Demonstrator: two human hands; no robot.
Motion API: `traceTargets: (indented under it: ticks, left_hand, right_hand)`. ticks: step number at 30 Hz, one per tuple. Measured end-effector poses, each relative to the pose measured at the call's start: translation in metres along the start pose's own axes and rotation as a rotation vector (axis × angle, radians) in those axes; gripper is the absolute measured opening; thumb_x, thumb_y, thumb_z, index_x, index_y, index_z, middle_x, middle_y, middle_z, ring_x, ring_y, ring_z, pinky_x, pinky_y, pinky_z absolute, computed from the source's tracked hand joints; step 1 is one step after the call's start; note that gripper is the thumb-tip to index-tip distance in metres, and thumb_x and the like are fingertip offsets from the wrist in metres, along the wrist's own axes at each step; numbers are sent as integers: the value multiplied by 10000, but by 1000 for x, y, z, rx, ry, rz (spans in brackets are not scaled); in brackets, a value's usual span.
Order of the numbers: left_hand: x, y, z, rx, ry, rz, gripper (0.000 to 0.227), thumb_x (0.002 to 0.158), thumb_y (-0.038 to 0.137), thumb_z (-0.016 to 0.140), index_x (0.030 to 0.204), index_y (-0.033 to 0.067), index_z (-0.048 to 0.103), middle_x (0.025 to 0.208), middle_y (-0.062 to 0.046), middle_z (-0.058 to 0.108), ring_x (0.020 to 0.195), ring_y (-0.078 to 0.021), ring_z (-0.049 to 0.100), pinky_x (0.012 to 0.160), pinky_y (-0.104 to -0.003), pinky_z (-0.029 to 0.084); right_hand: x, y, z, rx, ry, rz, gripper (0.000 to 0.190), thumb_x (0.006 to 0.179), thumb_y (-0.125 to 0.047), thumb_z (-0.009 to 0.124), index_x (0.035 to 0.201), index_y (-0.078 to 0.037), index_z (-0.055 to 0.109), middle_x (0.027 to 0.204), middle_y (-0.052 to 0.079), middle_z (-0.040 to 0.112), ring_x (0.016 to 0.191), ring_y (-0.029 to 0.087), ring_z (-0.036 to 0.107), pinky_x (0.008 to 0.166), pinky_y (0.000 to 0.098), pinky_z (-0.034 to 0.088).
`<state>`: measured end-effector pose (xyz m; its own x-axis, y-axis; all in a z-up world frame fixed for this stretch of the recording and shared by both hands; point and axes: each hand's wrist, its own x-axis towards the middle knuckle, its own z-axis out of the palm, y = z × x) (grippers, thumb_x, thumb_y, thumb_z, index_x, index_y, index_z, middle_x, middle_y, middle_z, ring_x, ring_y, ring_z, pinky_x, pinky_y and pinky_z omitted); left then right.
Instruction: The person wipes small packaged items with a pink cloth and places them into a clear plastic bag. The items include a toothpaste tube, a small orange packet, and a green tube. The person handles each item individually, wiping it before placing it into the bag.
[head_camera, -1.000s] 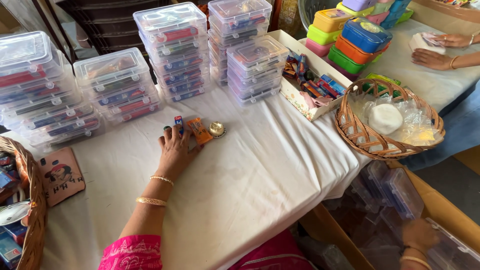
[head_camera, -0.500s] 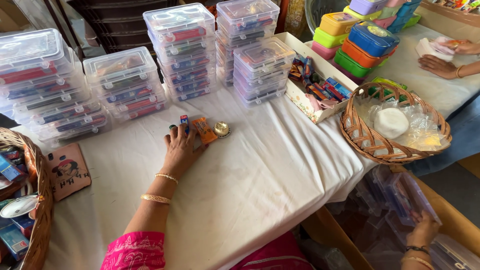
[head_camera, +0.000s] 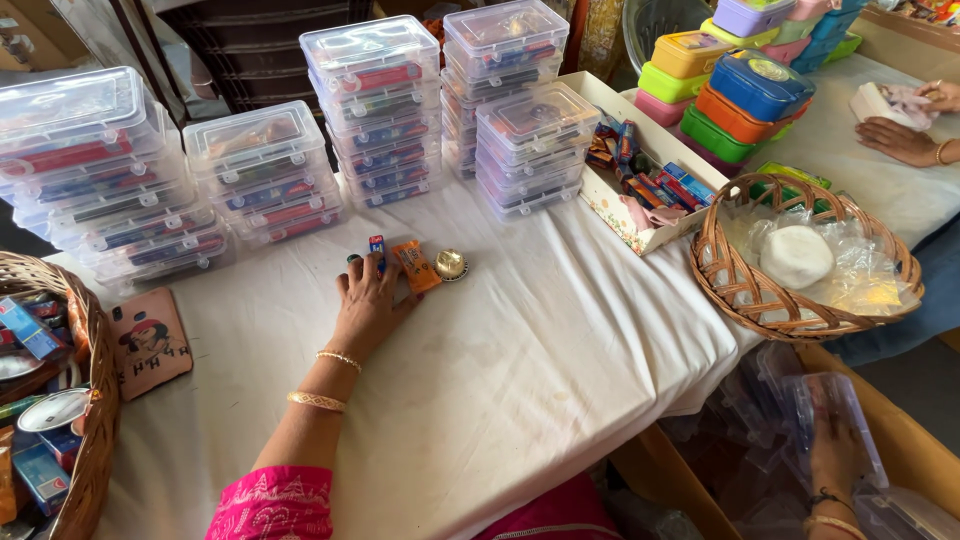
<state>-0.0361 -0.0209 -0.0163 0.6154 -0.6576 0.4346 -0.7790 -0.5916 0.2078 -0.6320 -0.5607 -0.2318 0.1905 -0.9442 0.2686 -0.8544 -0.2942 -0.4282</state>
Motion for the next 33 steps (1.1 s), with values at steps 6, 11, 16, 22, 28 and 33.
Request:
traceTargets:
  ticks: [6,11,16,22,28,33]
  left_hand:
    - [0,1,-2,7,-11,-2,718,834,475,744,1389,74,527,1349,-164,476,1252,-376,416,991,-537,363]
    - [0,0,0,0,-10,1,737,832,469,744,1407,67,515,1352,-169,474,1252,-381,416,988,-540,363]
    - [0,0,1,-10,8,5,742,852,479,740,1415,59,503,1360,-173,473,1252,-379,421,985,-545,363]
    - [1,-1,2,-2,-6,1,766,839,481,738,1423,50,490,1364,-171,471,1248,-379,424,989,-539,366]
    - [0,-1,2,-5,0,3,752,838,481,739,1412,60,498,1365,-174,468,1243,-382,425,984,-543,363]
    - [0,1,-1,2,-11,-4,753,829,479,747,1408,65,501,1352,-173,472,1249,-384,422,992,-542,363]
  right_hand:
    - [9,13,12,463,-82,28,436,1036,-390,591,1182,11,682,1245,289,625,1210,444,581,1063,531,436]
    - [7,-3,12,398,-116,-9,379,1008,-347,644,1154,-2,700,1157,282,653,1065,437,563,988,537,443]
    - [19,1,16,168,-18,-177,425,1034,-345,640,1386,-111,668,1288,208,678,1248,412,558,1086,521,396]
    - [33,30,29,524,-281,-19,609,864,-252,729,1442,-140,571,1420,172,569,1263,376,563,1002,468,442]
    - [2,-24,5,-53,124,-192,161,1052,-231,729,1166,-130,782,1068,176,770,1005,338,736,897,395,570]
    - [16,-21,2,313,252,-211,102,1086,-101,679,1129,-29,738,1077,162,739,988,257,712,941,375,543]
